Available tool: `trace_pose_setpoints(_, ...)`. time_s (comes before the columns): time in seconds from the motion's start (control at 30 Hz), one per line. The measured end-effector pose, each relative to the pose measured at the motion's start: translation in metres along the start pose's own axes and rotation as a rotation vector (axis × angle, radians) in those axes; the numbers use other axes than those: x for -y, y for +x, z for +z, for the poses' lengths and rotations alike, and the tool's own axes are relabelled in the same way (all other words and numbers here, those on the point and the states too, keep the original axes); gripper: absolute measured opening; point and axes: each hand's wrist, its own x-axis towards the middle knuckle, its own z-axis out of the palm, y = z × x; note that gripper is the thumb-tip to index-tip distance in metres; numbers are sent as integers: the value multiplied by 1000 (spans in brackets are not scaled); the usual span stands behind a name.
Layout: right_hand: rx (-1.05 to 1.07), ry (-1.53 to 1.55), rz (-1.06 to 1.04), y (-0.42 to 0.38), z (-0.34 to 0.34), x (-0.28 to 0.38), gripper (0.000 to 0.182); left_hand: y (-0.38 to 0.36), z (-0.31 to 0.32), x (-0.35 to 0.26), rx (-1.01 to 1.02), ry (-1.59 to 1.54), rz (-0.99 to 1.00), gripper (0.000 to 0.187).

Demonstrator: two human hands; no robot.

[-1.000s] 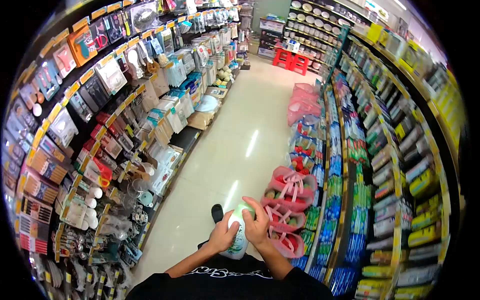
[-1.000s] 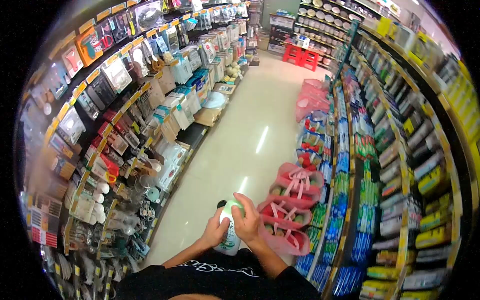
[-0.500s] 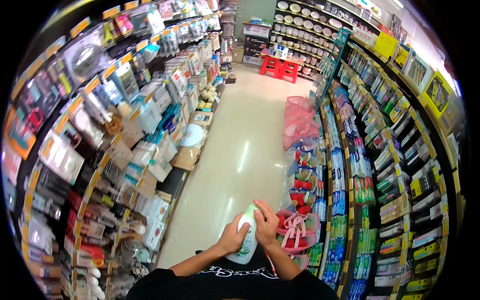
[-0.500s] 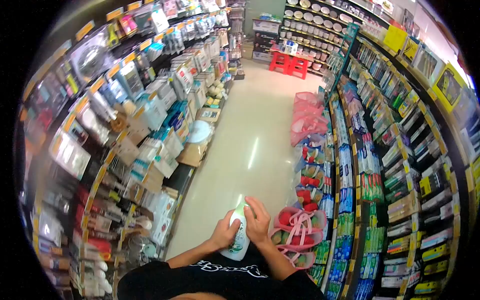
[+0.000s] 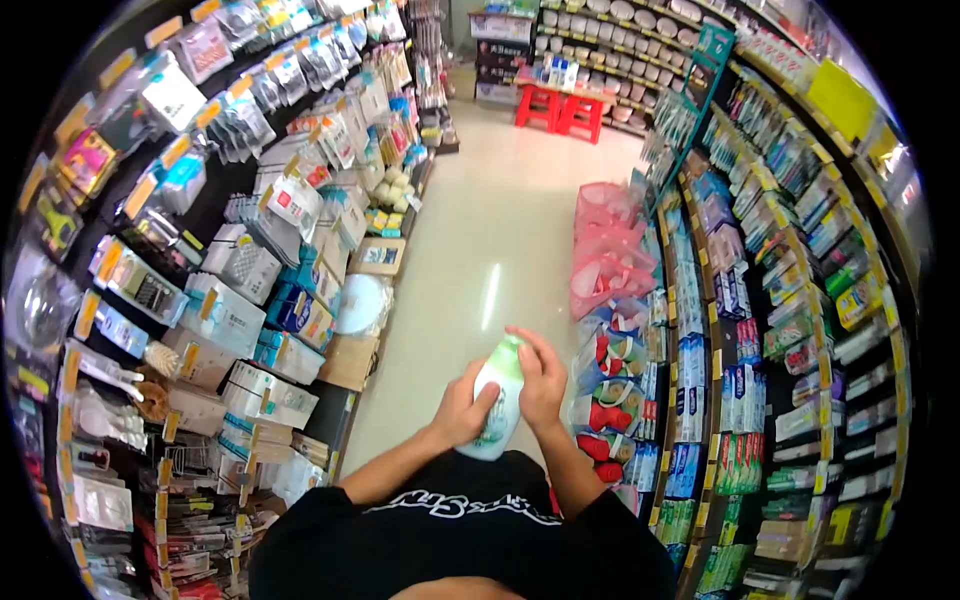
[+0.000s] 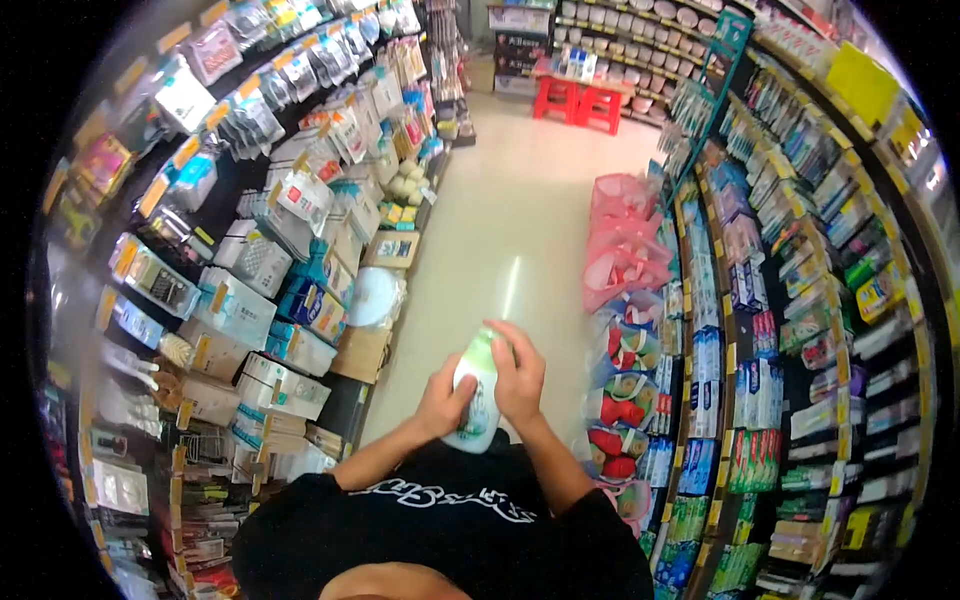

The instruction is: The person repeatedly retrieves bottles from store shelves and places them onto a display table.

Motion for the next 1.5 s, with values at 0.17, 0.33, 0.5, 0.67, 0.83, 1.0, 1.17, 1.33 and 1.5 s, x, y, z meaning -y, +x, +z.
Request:
trace_pose_setpoints(0.17, 87, 168, 167, 131, 2, -28, 29, 124, -13, 35, -67, -82, 105, 54)
trace_pose_setpoints(0.33, 157, 46, 88, 271, 10, -67, 30, 259, -29, 81, -81, -143, 153, 59)
trace_pose_setpoints(0.5, 106, 54, 163, 410, 24, -90, 32, 398, -51, 105, -98, -134, 230, 62)
trace_pose_setpoints(0.67, -1, 139, 239, 526, 26, -119, 36, 524, -71, 116, -53, -111, 332, 65)
trace_pose_setpoints(0.83, -58, 140, 202, 633, 28, -157, 42, 638, -81, 141, -53, -54, 371, 65)
trace_pose_setpoints(1.0, -11, 125, 205, 746, 4, -206, 48, 765, -72, 168, -136, 89, 523, 64)
trace_pose_setpoints(1.17, 60, 194, 79, 877, -15, -231, 45, 896, -62, 187, -151, 94, 518, 62)
trace_pose_setpoints(1.33, 118, 185, 47, 981, -33, -260, 41, 1004, -57, 202, -133, 76, 477, 64)
trace_pose_setpoints(1.5, 112, 109, 3, 1077, -50, -297, 37, 1104, -48, 234, -96, 0, 384, 65)
